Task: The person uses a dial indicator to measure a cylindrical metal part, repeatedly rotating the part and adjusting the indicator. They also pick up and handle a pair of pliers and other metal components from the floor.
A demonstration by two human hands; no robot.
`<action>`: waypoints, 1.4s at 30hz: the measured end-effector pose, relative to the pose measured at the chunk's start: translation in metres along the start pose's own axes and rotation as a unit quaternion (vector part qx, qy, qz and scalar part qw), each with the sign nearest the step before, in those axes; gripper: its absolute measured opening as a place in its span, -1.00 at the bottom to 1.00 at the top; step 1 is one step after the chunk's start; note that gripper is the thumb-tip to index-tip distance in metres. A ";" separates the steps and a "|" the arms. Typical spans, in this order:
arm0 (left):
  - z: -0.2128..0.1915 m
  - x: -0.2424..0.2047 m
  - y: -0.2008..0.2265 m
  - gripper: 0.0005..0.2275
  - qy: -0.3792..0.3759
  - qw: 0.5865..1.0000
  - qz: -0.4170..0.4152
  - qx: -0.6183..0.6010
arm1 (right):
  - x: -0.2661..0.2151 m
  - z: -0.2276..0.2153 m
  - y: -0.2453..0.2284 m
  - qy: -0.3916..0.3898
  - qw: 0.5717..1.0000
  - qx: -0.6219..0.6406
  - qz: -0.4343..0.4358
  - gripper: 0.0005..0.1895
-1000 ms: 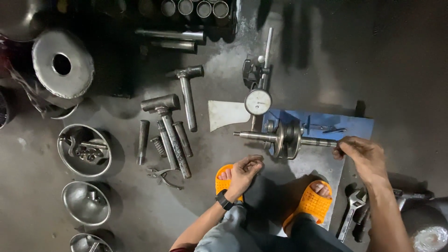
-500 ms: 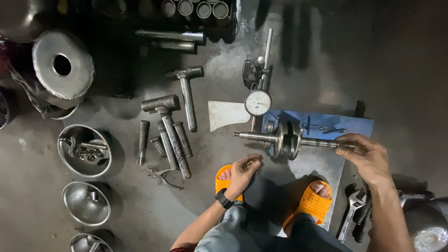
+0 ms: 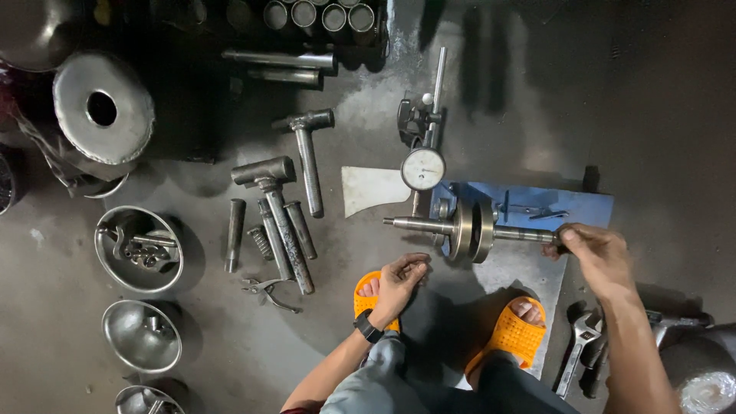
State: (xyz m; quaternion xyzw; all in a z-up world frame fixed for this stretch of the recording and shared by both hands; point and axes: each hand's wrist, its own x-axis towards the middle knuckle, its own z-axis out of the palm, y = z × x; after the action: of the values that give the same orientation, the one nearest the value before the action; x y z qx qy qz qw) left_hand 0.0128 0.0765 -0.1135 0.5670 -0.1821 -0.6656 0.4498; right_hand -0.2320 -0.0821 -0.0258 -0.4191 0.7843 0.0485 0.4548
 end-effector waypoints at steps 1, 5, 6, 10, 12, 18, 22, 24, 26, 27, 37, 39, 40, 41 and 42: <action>0.000 0.000 0.001 -0.76 0.000 1.000 0.000 0.000 | 0.004 0.000 0.006 0.000 1.000 0.000 0.000 -0.79; 0.000 0.000 0.001 -0.77 -0.008 1.000 0.021 0.006 | 0.011 0.001 0.020 -0.028 0.994 0.059 -0.086 -0.87; 0.000 0.001 0.001 -0.77 -0.003 1.000 0.020 0.010 | 0.011 0.000 0.021 -0.042 0.992 0.082 -0.092 -0.87; -0.001 0.001 0.001 -0.76 -0.005 0.999 0.031 0.040 | 0.012 -0.001 0.022 -0.032 0.991 0.079 -0.103 -0.77; 0.000 0.001 0.002 -0.76 -0.001 0.999 0.024 0.046 | 0.007 -0.003 0.015 -0.035 0.993 0.052 -0.102 -0.71; 0.000 0.002 -0.001 -0.79 -0.001 1.000 0.015 0.009 | 0.001 -0.003 0.005 -0.046 0.994 0.075 -0.066 -0.72; -0.001 0.003 -0.003 -0.77 0.005 1.000 0.001 0.006 | 0.012 0.003 0.020 -0.020 0.998 0.051 -0.043 -0.87; 0.000 0.003 -0.003 -0.79 0.011 1.000 -0.002 0.015 | 0.013 0.002 0.023 -0.049 0.987 0.120 -0.092 -0.83; -0.002 0.003 -0.004 -0.78 0.001 1.000 0.011 0.016 | 0.016 0.001 0.027 -0.045 0.989 0.102 -0.102 -0.79; -0.002 0.003 -0.005 -0.77 -0.009 1.000 0.023 0.017 | 0.018 0.001 0.030 -0.041 0.989 0.084 -0.112 -0.75; 0.013 0.024 0.039 -0.92 0.028 0.989 0.137 -0.046 | 0.003 -0.004 0.002 -0.043 0.993 0.034 -0.109 -0.65; 0.013 0.031 0.042 -0.89 0.093 0.983 0.158 0.023 | 0.001 -0.003 0.000 -0.049 0.989 0.086 -0.110 -0.72; 0.015 0.032 0.045 -0.89 0.092 0.983 0.159 0.023 | 0.006 -0.002 0.005 -0.048 0.989 0.087 -0.110 -0.72; 0.018 0.033 0.049 -0.90 0.110 0.983 0.145 0.003 | 0.009 -0.002 0.011 -0.049 0.981 0.106 -0.153 -0.81; 0.022 0.033 0.052 -0.91 0.129 0.983 0.130 -0.017 | 0.013 -0.002 0.018 -0.051 0.971 0.124 -0.196 -0.89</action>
State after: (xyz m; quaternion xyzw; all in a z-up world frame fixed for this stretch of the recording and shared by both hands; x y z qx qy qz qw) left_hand 0.0150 0.0160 -0.0875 0.6116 -0.1832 -0.5255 0.5623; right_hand -0.2486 -0.0793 -0.0400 -0.5023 0.6622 -0.1180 0.5433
